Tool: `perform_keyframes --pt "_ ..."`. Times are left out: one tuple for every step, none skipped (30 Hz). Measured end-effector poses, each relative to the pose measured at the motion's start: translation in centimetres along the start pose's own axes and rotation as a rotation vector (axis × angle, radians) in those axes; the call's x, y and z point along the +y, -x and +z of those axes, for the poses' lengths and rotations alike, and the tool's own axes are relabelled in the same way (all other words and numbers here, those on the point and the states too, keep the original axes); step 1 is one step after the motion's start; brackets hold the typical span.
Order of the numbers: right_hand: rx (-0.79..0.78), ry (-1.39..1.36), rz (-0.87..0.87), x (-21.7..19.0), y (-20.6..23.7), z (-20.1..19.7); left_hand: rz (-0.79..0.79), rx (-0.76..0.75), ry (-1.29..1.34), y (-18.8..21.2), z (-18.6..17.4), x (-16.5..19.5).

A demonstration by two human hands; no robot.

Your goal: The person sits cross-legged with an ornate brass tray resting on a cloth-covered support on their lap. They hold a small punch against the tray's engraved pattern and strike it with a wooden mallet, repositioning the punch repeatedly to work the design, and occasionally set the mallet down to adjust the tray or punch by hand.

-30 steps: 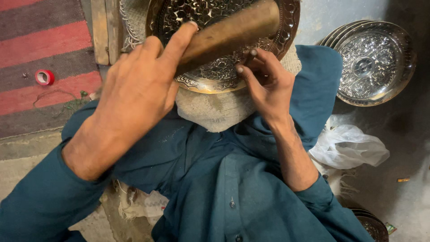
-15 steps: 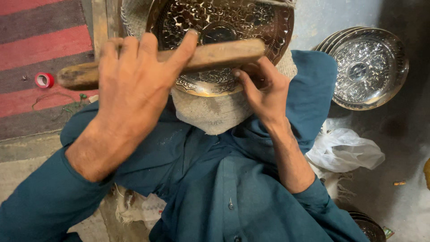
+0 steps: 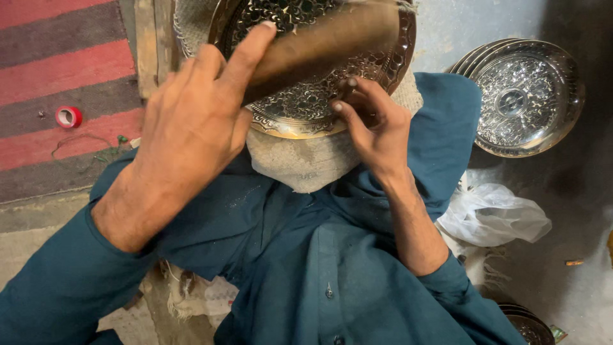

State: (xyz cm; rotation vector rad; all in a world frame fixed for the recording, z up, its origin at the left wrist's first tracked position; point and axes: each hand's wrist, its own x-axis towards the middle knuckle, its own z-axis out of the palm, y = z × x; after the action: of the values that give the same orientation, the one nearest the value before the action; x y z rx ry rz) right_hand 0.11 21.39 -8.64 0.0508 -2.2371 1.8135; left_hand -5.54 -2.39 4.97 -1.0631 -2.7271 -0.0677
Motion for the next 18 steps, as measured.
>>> perform_keyframes --pt "-0.013 -0.012 0.016 -0.03 0.02 -0.02 -0.034 -0.01 0.098 -0.03 -0.04 0.02" --pt "-0.023 -0.023 0.029 -0.05 0.0 -0.08 -0.006 -0.005 -0.009 -0.11 -0.06 0.03" --pt "-0.006 -0.026 0.01 -0.05 -0.05 -0.03 0.021 0.0 -0.118 -0.16 -0.11 0.06" --pt "0.008 -0.031 -0.007 -0.06 -0.07 0.09 0.045 0.001 -0.227 -0.22 -0.17 0.06" --pt "0.025 -0.036 -0.022 -0.08 -0.05 0.12 0.005 -0.014 -0.11 -0.27 -0.23 0.1" --pt "0.01 -0.035 0.0 -0.09 -0.07 0.1 -0.033 -0.03 0.007 -0.33 -0.31 0.12" --pt "-0.005 -0.034 0.024 -0.11 -0.03 0.06 -0.073 -0.046 0.126 -0.39 -0.36 0.12" --pt "-0.019 -0.033 0.045 -0.1 -0.02 0.0 -0.032 -0.028 0.019 -0.48 -0.43 0.08" --pt "-0.005 -0.005 0.027 -0.08 -0.02 -0.01 0.008 -0.007 -0.088 -0.54 -0.51 0.03" --pt "0.006 0.022 0.01 -0.11 0.02 0.04 0.047 0.013 -0.196 -0.59 -0.6 -0.04" --pt "0.019 0.05 -0.004 -0.12 0.07 0.04 0.012 -0.006 -0.11 -0.62 -0.64 -0.05" --pt "0.012 0.042 -0.011 -0.13 0.1 0.05 -0.025 -0.025 -0.024 -0.61 -0.7 -0.03" --pt "0.007 0.035 -0.017 -0.15 0.14 0.06 -0.06 -0.045 0.063 -0.61 -0.73 -0.02" --pt "0.006 0.029 -0.027 -0.13 0.1 0.02 -0.032 -0.055 -0.027 -0.65 -0.72 0.0" --pt "0.027 0.017 -0.008 -0.14 0.08 0.03 -0.007 -0.064 -0.117 -0.67 -0.72 0.02" --pt "0.042 0.001 0.016 -0.17 0.15 0.13 0.015 -0.078 -0.207 -0.66 -0.75 0.06" --pt "0.059 -0.016 0.041 -0.19 0.22 0.23 -0.01 -0.07 -0.075 -0.67 -0.78 0.12" --pt "0.078 0.025 0.02 -0.21 0.24 0.33 -0.035 -0.062 0.058 -0.69 -0.87 0.14"
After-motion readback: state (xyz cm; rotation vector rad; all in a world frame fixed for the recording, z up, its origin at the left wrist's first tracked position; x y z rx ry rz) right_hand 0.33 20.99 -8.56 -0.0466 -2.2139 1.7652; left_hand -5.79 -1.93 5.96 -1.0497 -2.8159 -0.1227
